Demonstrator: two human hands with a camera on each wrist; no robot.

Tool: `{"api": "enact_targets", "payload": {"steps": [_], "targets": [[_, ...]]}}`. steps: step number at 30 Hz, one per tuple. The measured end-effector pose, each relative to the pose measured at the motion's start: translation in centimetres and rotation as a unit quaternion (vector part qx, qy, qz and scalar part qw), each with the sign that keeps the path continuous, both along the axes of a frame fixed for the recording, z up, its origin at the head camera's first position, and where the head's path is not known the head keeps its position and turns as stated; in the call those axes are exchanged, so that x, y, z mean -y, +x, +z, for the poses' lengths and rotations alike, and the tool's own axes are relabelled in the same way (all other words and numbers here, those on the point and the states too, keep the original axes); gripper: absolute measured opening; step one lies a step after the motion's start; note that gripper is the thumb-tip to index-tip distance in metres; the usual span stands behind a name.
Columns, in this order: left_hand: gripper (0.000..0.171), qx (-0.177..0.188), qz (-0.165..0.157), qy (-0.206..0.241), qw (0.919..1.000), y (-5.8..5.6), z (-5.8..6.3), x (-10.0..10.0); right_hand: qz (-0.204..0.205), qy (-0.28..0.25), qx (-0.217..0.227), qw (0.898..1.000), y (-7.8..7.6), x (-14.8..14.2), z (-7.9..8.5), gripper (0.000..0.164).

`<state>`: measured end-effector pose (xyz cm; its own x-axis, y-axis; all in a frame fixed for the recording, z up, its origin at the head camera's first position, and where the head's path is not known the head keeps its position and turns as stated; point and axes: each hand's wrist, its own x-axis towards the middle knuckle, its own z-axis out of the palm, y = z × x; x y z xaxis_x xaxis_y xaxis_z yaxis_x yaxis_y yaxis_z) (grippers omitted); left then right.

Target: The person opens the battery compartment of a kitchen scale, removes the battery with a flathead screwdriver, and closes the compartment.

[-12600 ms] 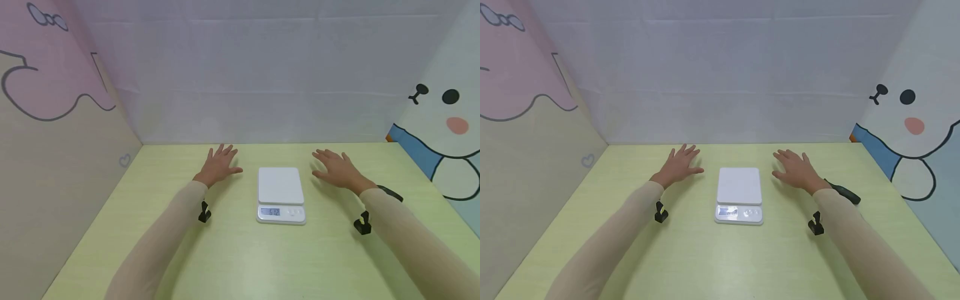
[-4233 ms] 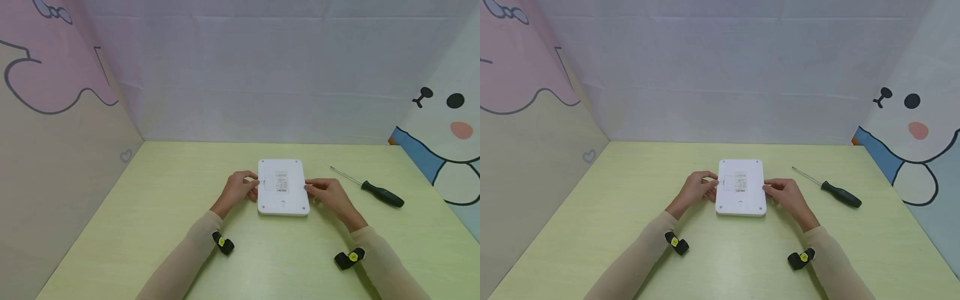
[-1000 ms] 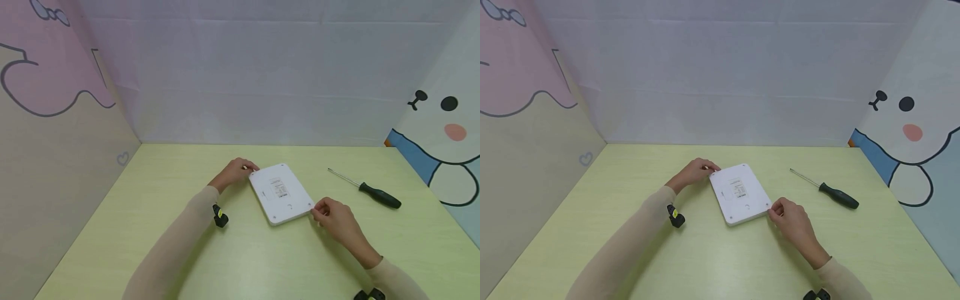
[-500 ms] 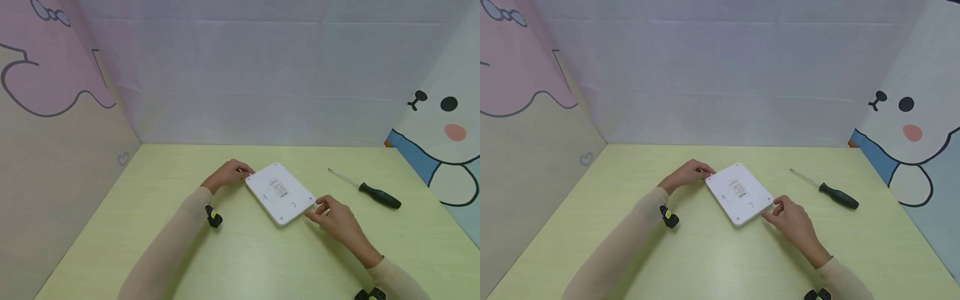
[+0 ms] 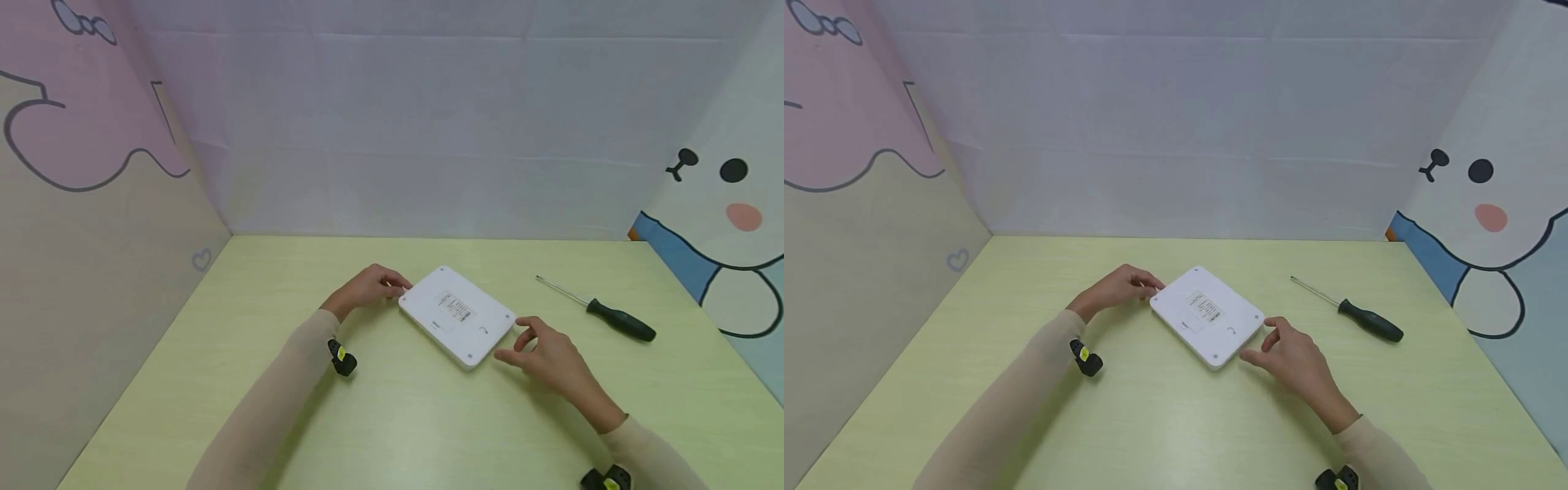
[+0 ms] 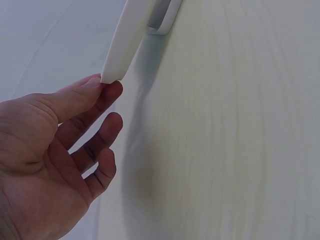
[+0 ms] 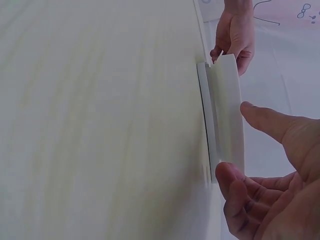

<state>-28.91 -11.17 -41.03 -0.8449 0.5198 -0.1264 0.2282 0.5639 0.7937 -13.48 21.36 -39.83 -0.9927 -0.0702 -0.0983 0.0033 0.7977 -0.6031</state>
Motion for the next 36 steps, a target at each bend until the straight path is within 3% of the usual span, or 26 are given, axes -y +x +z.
{"api": "enact_targets", "payload": {"steps": [15,25,36], "targets": [[0.021,0.026,-0.032,0.025,0.9988,0.8,-0.1,0.5,0.047,0.000,0.000,0.999,-1.5,-1.2,-0.3,0.092],[0.023,0.024,-0.045,0.030,0.9982,1.7,-0.5,0.5,0.089,-0.016,0.005,0.996,-2.7,-2.5,-0.2,0.092],[0.040,0.014,-0.037,0.020,0.9990,3.0,-0.6,0.4,0.131,-0.065,0.068,0.987,-4.8,-4.3,-0.1,0.091]]}}
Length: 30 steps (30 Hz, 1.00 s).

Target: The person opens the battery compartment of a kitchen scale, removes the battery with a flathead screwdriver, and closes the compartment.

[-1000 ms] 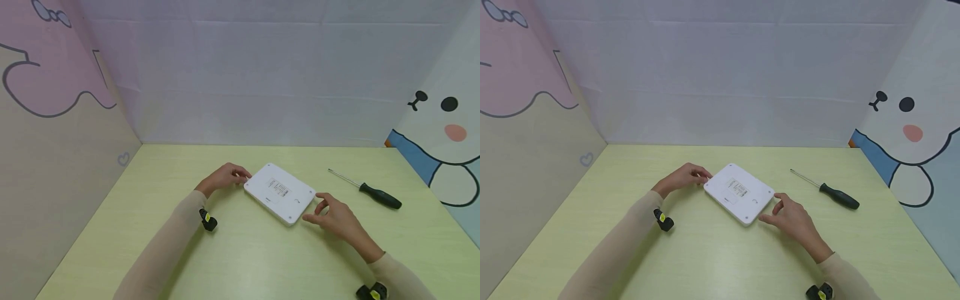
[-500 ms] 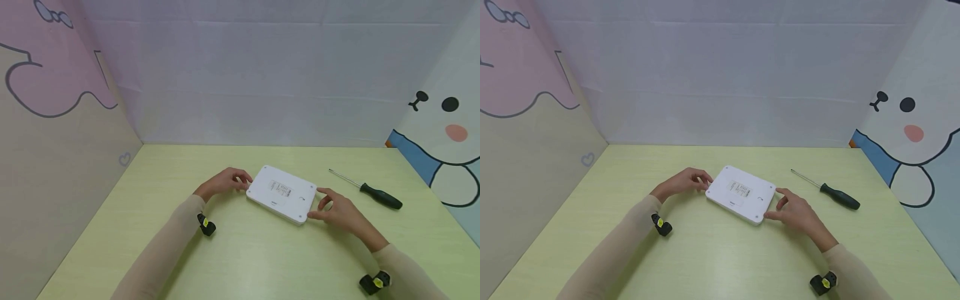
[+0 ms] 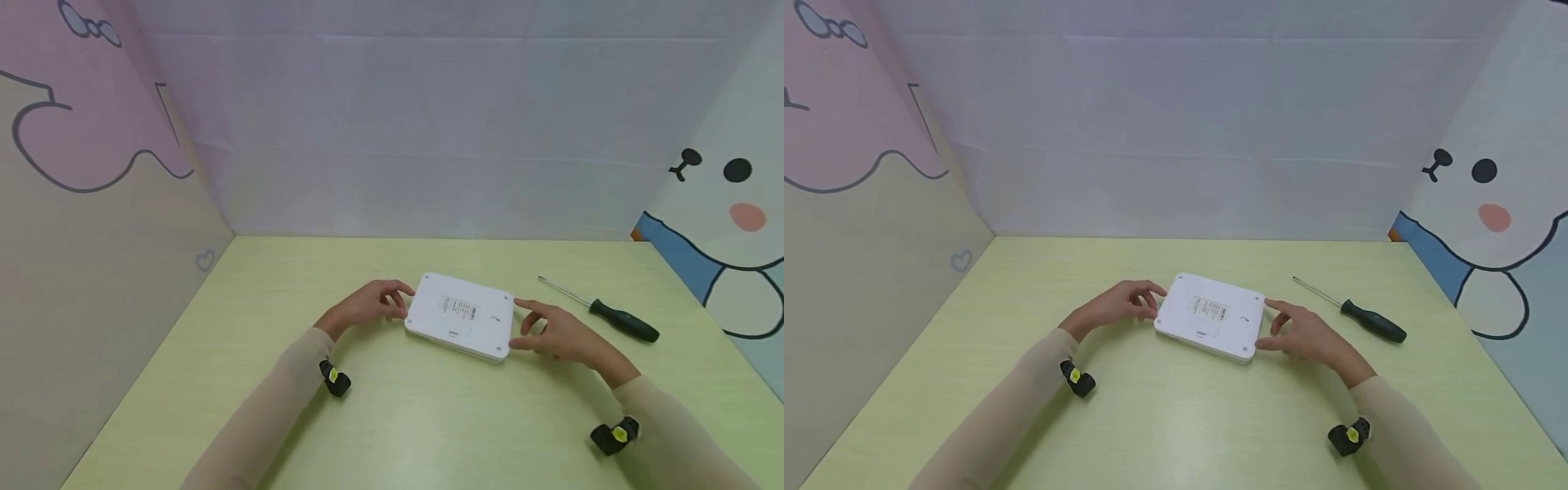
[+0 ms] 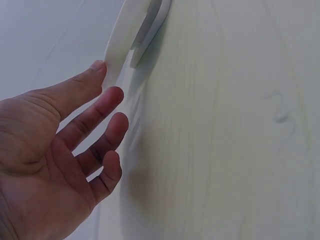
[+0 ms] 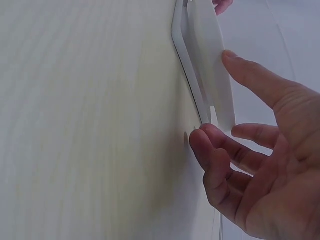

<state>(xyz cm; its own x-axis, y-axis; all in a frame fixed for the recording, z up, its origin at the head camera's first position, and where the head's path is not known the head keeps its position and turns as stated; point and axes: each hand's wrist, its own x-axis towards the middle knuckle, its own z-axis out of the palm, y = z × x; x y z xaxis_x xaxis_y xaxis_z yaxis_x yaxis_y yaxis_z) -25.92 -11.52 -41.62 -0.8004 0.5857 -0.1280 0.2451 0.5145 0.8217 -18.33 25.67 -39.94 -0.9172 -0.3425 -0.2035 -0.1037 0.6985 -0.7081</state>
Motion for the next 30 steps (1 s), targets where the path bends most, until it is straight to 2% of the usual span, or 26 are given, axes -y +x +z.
{"api": "enact_targets", "payload": {"steps": [10,17,30], "targets": [[0.056,0.006,0.012,0.005,0.9999,1.4,-0.2,0.0,0.021,-0.008,0.036,0.999,-1.2,-0.6,0.3,0.082],[0.059,0.007,0.032,0.011,0.9994,2.2,-0.3,0.0,0.027,-0.018,0.044,0.998,-1.5,-0.8,0.6,0.076],[0.060,-0.003,0.046,0.003,0.9990,2.6,-0.3,0.0,0.031,-0.011,0.053,0.998,-1.8,-0.8,0.7,0.072]]}}
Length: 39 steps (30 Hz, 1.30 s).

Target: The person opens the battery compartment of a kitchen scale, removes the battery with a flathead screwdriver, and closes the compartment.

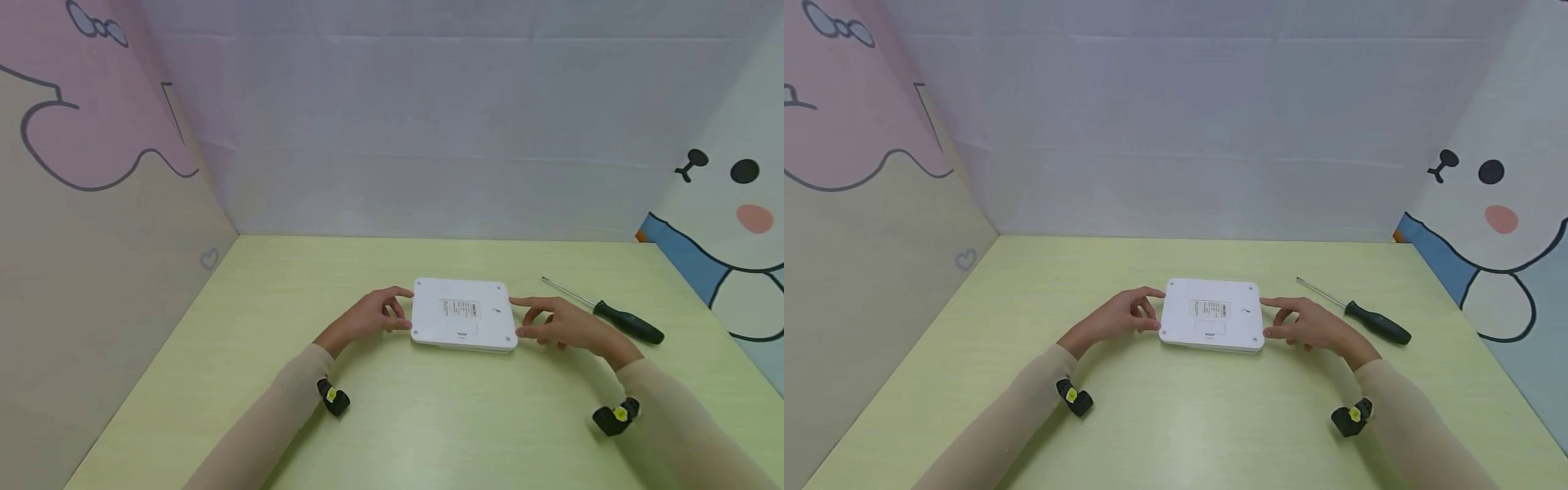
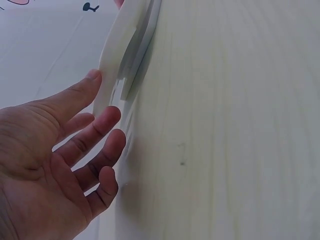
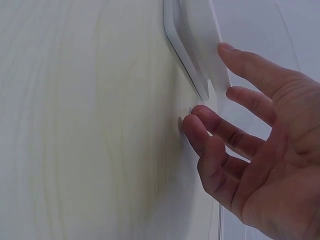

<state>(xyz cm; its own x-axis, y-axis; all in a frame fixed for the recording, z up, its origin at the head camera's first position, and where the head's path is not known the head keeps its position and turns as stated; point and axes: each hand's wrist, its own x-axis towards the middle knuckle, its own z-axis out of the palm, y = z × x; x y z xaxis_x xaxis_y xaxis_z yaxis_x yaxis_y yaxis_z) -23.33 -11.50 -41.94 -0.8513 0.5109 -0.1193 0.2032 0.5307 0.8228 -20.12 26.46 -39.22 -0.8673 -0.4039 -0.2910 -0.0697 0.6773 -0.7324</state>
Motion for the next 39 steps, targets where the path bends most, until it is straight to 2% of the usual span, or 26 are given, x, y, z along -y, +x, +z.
{"api": "enact_targets", "payload": {"steps": [5,8,10,12,14,17,22,27,31,39], "targets": [[0.059,-0.001,-0.001,0.001,1.0000,0.0,0.0,0.0,0.001,-0.001,-0.003,1.000,0.0,-0.1,-0.2,0.071],[0.058,-0.006,-0.001,-0.012,0.9999,-0.1,0.1,0.0,0.002,-0.001,-0.006,1.000,0.0,-0.1,-0.2,0.070],[0.058,-0.016,0.006,-0.029,0.9994,-0.1,0.2,0.0,0.006,0.009,-0.024,1.000,0.0,0.0,-0.2,0.069],[0.060,-0.035,0.018,-0.049,0.9980,-0.2,0.5,-0.2,0.009,0.029,-0.064,0.997,0.1,0.2,0.0,0.067],[0.066,-0.062,0.029,-0.073,0.9950,-0.3,0.8,-0.4,0.010,0.053,-0.119,0.991,0.1,0.7,0.4,0.065],[0.078,-0.104,0.030,-0.114,0.9876,-0.5,1.2,-1.1,0.011,0.095,-0.200,0.975,0.2,2.0,1.0,0.063],[0.089,-0.134,0.003,-0.181,0.9742,-0.8,1.2,-2.5,0.037,0.151,-0.273,0.949,0.2,5.3,1.6,0.061],[0.096,-0.141,-0.016,-0.227,0.9636,-0.9,0.7,-3.5,0.059,0.183,-0.301,0.934,0.2,8.1,1.3,0.054],[0.098,-0.132,-0.014,-0.226,0.9649,-0.8,0.7,-4.0,0.054,0.200,-0.306,0.929,0.2,9.0,0.7,0.050],[0.097,-0.129,-0.014,-0.224,0.9658,-0.5,1.0,-4.3,0.036,0.224,-0.303,0.925,0.4,9.5,0.7,0.058]]}}
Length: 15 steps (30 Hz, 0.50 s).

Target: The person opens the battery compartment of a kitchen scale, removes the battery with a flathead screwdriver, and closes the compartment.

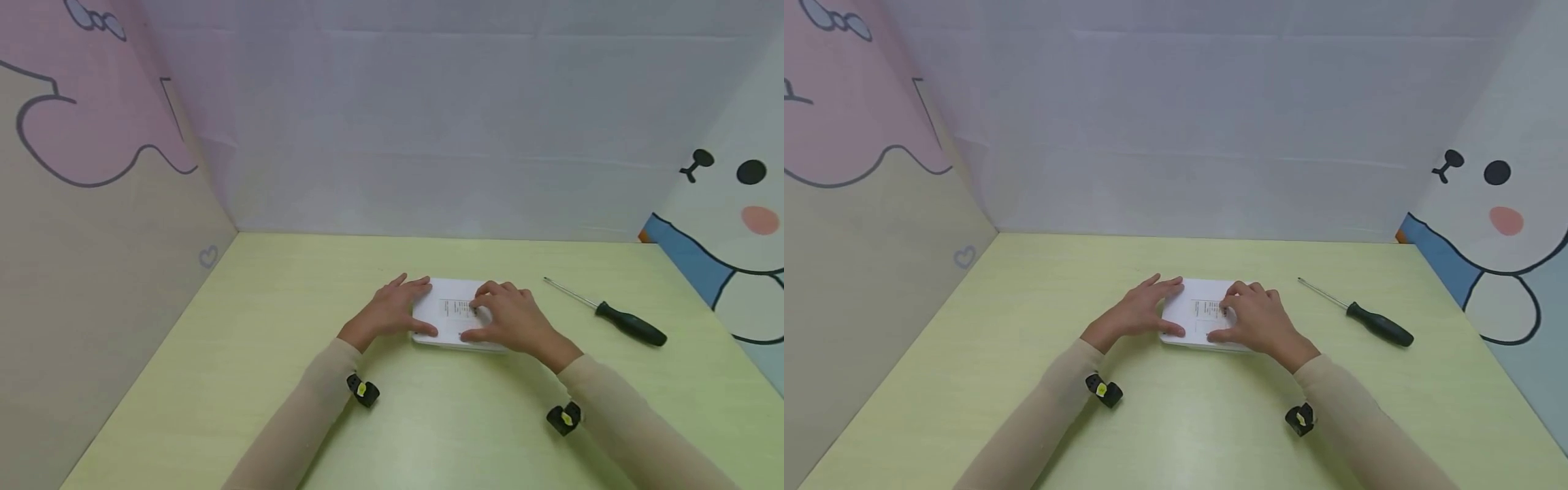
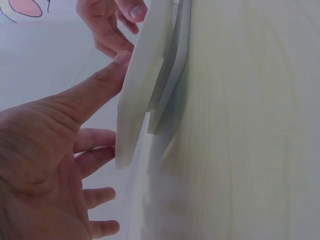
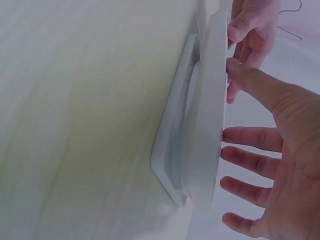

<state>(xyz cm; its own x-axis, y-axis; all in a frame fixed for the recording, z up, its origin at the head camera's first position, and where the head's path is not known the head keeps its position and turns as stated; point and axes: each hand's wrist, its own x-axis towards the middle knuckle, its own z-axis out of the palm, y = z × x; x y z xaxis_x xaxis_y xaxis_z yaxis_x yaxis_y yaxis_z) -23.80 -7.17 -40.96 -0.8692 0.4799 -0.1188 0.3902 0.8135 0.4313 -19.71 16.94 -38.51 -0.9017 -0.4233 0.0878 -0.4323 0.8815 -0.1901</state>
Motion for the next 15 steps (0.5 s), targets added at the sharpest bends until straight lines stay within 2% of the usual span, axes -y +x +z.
{"api": "enact_targets", "payload": {"steps": [8,15], "targets": [[0.097,0.001,-0.004,-0.013,0.9999,0.01,0.15,-0.08,0.002,0.013,-0.016,1.000,0.22,0.35,-0.02,0.052],[0.097,0.001,-0.006,-0.010,0.9999,-0.07,0.06,-0.02,0.011,0.018,-0.057,0.998,0.43,0.35,-0.77,0.050]]}}
